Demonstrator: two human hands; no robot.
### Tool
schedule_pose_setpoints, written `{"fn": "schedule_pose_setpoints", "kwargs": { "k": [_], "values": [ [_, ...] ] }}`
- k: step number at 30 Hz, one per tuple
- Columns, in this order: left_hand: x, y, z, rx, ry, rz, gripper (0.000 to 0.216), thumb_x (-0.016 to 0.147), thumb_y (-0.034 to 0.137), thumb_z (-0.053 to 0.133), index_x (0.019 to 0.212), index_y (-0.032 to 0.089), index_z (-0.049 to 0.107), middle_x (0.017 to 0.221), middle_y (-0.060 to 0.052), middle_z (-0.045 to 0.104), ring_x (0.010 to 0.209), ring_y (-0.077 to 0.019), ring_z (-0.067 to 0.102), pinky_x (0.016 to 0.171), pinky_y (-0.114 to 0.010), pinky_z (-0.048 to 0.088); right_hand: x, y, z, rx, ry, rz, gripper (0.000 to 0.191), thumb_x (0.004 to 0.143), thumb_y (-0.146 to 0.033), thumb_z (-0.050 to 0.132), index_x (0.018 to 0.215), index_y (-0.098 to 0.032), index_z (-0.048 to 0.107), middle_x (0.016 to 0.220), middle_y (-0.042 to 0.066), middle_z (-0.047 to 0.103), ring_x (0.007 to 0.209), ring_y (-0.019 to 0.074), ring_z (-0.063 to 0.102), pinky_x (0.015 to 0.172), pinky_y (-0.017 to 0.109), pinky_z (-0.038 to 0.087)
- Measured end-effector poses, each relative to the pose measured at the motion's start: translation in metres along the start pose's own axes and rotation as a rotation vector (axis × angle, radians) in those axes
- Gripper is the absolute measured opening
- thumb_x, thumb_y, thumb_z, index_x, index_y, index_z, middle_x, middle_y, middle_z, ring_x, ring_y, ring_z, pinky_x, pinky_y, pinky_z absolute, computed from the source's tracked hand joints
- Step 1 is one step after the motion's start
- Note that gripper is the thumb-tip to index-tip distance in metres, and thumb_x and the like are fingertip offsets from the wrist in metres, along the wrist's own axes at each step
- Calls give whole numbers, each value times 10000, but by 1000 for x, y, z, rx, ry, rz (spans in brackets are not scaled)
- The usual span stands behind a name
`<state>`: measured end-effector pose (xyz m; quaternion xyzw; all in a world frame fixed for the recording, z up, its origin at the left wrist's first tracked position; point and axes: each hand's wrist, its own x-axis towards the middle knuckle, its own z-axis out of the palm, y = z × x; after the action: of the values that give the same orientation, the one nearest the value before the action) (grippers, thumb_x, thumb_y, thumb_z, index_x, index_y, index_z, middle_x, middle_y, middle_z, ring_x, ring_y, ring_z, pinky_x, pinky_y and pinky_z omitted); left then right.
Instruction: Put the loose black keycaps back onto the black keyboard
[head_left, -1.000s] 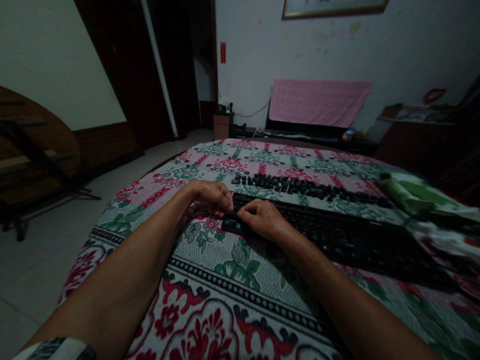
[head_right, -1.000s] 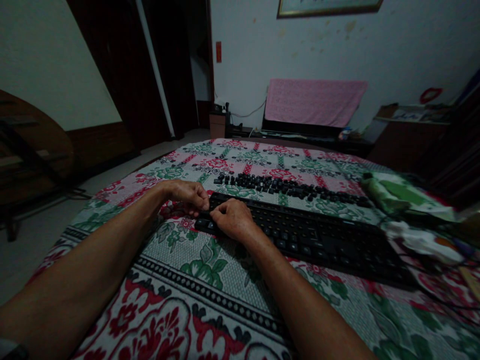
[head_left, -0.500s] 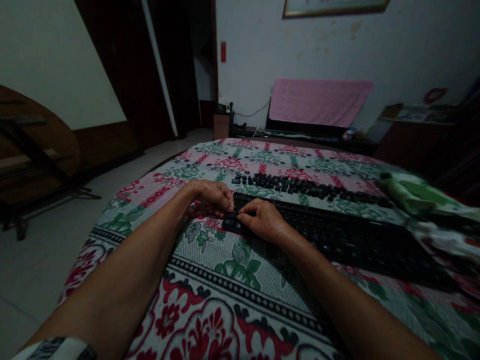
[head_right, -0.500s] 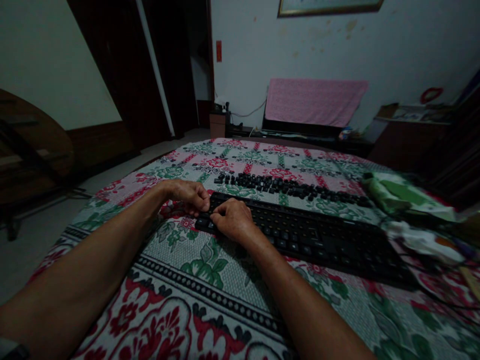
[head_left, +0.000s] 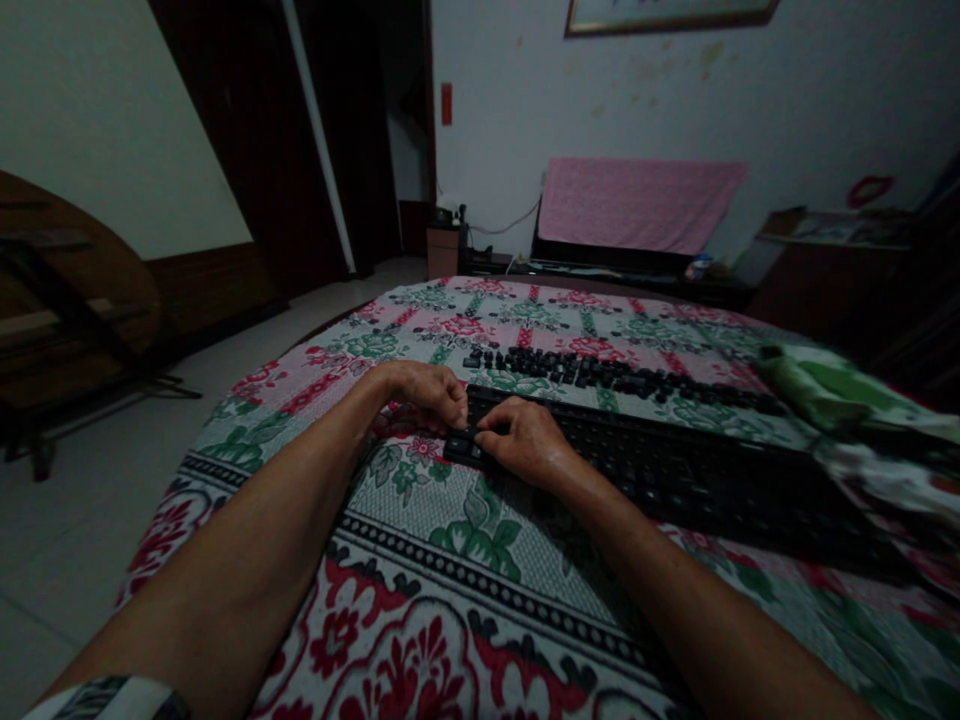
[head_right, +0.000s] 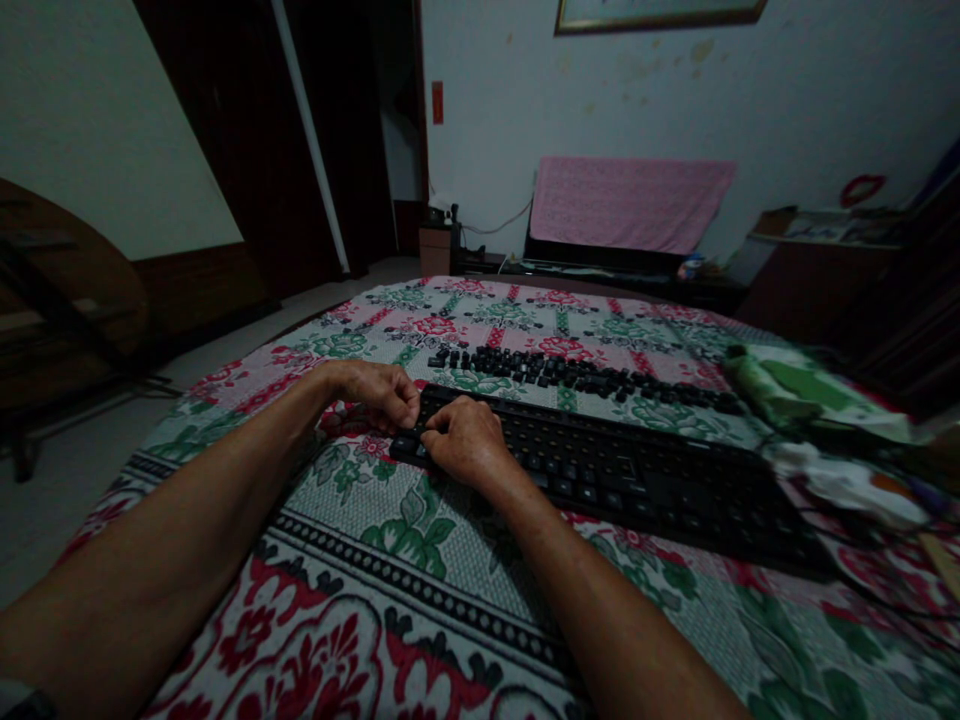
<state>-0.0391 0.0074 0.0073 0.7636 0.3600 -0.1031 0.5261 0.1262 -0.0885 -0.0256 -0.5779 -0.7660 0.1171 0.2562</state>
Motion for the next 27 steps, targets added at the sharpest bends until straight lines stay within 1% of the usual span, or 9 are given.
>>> {"fn": "schedule_pose_setpoints", "kwargs": {
  "k": [5,10,16,22,27],
  "values": [
    [1,2,1,42,-4,-2,241,568,318,626,719,135,582,533,10,559,476,-93,499,465,-199,388,0,0,-1,18,-16,-16,174,636,-278,535,739,-217,661,776,11,642,708,134,556,638,217,400],
    [2,2,0,60,-4,0,242,566,318,624,734,148,585,536,21,555,482,-90,497,478,-202,395,0,1,-4,46,-31,-2,200,621,-293,549,759,-206,664,802,17,642,692,131,558,630,218,405],
    [3,-1,0,79,-25,26,225,580,311,616,736,152,582,549,21,557,487,-90,501,475,-199,393,0,-2,-9,88,-81,-48,210,667,-255,493,755,-196,675,757,16,651,661,119,559,629,207,408],
    [5,-3,-1,97,-37,26,240,586,325,612,750,152,583,547,20,557,481,-88,500,476,-201,395,0,-2,-7,77,-65,-49,210,652,-251,508,768,-196,674,759,18,658,662,123,562,636,208,409],
    [6,-3,-1,98,-28,24,236,581,319,612,744,150,585,546,20,557,479,-85,495,474,-198,389,0,-1,-7,54,-59,-54,206,677,-262,486,710,-184,674,737,18,658,670,119,564,633,194,404]
  ]
}}
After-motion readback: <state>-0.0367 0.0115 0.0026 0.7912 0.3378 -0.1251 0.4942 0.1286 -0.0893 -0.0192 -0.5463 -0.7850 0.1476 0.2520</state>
